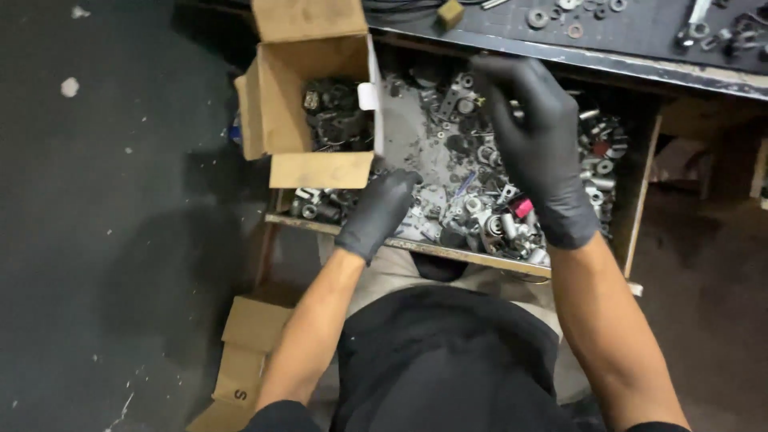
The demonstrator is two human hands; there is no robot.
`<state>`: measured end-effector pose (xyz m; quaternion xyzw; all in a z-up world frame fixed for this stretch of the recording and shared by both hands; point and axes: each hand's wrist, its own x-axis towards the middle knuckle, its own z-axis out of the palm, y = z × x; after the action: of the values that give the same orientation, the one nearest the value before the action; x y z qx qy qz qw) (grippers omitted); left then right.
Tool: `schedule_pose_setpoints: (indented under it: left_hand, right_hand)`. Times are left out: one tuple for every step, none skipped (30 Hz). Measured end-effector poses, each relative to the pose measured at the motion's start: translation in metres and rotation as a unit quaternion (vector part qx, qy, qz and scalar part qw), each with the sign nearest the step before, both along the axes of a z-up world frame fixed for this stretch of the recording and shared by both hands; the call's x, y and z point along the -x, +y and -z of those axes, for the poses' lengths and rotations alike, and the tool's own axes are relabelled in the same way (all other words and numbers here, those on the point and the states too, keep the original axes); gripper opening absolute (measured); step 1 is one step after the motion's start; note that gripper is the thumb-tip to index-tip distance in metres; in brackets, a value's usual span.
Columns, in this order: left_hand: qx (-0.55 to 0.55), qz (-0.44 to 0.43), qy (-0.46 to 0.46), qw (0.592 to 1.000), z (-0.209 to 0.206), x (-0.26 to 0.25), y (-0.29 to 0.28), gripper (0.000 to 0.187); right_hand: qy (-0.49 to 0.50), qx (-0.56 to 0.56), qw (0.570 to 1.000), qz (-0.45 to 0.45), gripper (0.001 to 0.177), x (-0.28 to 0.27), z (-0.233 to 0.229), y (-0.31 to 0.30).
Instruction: The person sorts small metal parts from an open drawer into a cardboard box. They pick up individual pieces, briefly inspect them, and place them into the box. The process is repetitive and continues throughout the clip.
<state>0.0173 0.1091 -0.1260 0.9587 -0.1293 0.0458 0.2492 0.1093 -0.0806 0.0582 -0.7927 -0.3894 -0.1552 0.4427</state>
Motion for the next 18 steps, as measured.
schedule_pose_setpoints:
  left_hand:
    - [-0.027, 0.009, -0.011, 1.000, 0.010, -0.009, -0.005, 0.025]
    - [-0.025, 0.016, -0.010, 1.000, 0.025, -0.020, -0.008, 0.025]
    - [-0.070, 0.026, 0.004, 0.997, 0.040, -0.030, -0.013, 0.023]
    - [-0.115, 0.037, 0.017, 0.993, 0.056, -0.040, -0.017, 0.026]
    - [-0.114, 0.040, 0.017, 0.993, 0.063, -0.045, -0.019, 0.026]
    - [-0.155, 0.031, -0.008, 0.987, 0.070, -0.050, -0.021, 0.022]
    - [-0.195, 0.024, -0.030, 0.980, 0.079, -0.051, -0.024, 0.020]
    - [-0.193, 0.029, -0.027, 0.980, 0.060, -0.047, -0.024, 0.020]
    - [-0.073, -0.023, 0.113, 0.991, 0.040, -0.045, -0.022, 0.016]
    - [0.048, -0.075, 0.249, 0.964, 0.019, -0.043, -0.020, 0.017]
    - [0.047, -0.072, 0.249, 0.965, 0.014, -0.044, -0.013, 0.017]
    - [0.033, -0.058, 0.252, 0.965, 0.009, -0.045, -0.006, 0.019]
    - [0.020, -0.045, 0.258, 0.965, 0.004, -0.043, 0.001, 0.021]
    - [0.020, -0.043, 0.259, 0.965, 0.018, -0.041, 0.003, 0.021]
    - [-0.060, 0.011, 0.174, 0.983, 0.031, -0.039, 0.008, 0.022]
    - [-0.139, 0.066, 0.087, 0.984, 0.044, -0.037, 0.015, 0.028]
    - [-0.141, 0.062, 0.090, 0.984, 0.047, -0.037, 0.017, 0.028]
    - [-0.110, 0.065, 0.065, 0.990, 0.050, -0.038, 0.018, 0.021]
  right_hand:
    - [0.042, 0.013, 0.999, 0.021, 0.013, -0.001, 0.008, -0.015]
    - [0.043, 0.015, 0.999, 0.027, 0.013, -0.002, 0.023, -0.029]
    - [0.063, 0.020, 0.997, 0.050, 0.017, -0.002, 0.038, -0.044]
    - [0.084, 0.026, 0.993, 0.074, 0.021, -0.001, 0.053, -0.060]
    - [0.084, 0.026, 0.993, 0.077, 0.021, -0.001, 0.069, -0.070]
    - [0.104, 0.046, 0.989, 0.090, 0.020, 0.000, 0.084, -0.080]
    - [0.128, 0.067, 0.984, 0.104, 0.018, 0.005, 0.101, -0.091]
    - [0.132, 0.069, 0.983, 0.109, 0.018, 0.006, 0.118, -0.102]
    - [0.155, 0.075, 0.977, 0.122, 0.019, 0.005, 0.135, -0.110]
    - [0.178, 0.081, 0.971, 0.135, 0.021, 0.005, 0.152, -0.119]
    - [0.178, 0.079, 0.971, 0.138, 0.021, 0.003, 0.153, -0.122]
    - [0.185, 0.066, 0.969, 0.148, 0.021, 0.001, 0.154, -0.124]
    - [0.195, 0.054, 0.967, 0.157, 0.021, 0.001, 0.155, -0.126]
    - [0.197, 0.054, 0.966, 0.159, 0.021, 0.000, 0.157, -0.129]
    - [0.199, 0.055, 0.967, 0.151, 0.023, -0.004, 0.160, -0.129]
    - [0.202, 0.055, 0.967, 0.143, 0.025, -0.008, 0.163, -0.128]
    - [0.204, 0.054, 0.968, 0.138, 0.025, -0.008, 0.159, -0.123]
    - [0.200, 0.057, 0.969, 0.134, 0.024, -0.008, 0.156, -0.118]
